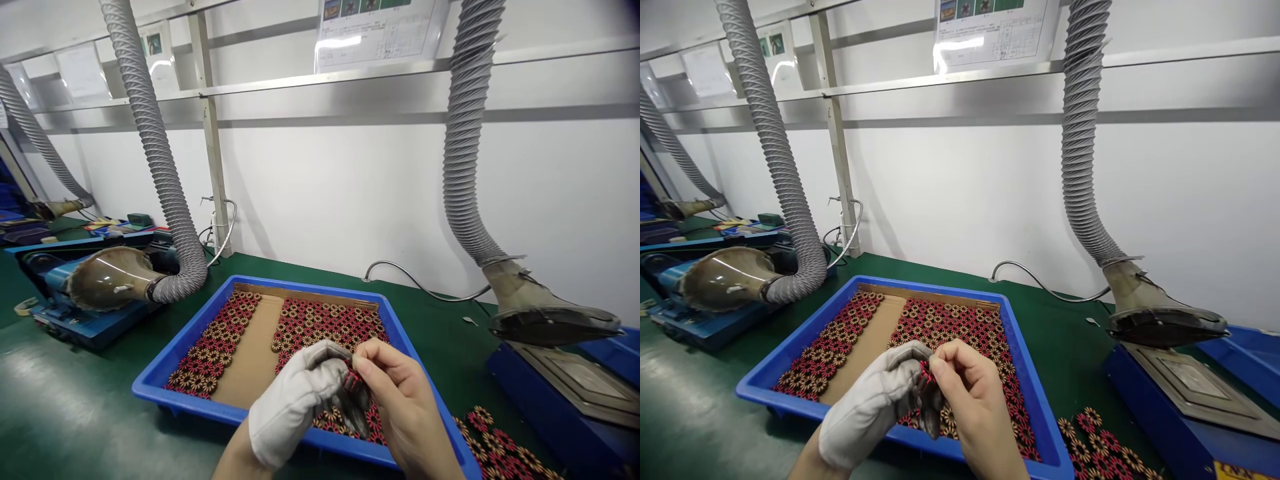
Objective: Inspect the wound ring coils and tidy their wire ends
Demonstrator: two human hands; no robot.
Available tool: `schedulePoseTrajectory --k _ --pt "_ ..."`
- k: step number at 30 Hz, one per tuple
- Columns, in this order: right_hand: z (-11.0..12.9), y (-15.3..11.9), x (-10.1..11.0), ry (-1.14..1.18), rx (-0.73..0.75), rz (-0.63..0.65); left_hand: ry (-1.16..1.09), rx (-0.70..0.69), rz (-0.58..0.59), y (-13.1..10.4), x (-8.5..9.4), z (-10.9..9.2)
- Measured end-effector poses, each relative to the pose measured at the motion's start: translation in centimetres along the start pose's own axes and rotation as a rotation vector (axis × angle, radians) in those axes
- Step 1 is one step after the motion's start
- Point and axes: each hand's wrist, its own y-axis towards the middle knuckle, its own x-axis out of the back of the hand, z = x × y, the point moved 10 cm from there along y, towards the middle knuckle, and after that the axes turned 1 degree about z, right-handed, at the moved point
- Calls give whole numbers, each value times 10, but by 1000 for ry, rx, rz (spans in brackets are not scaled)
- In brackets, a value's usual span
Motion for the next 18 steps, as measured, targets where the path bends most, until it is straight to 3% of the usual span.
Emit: schedulePoseTrajectory --k 5,12,18 --pt "2 0 -2 -32 19 4 -1 -20 -12 -1 3 0" --pt "6 0 6 -52 46 -89 -22 -28 -10 0 2 -3" --pt "36 -9 8 -264 286 -178 -16 -36 19 -4 -5 -12"
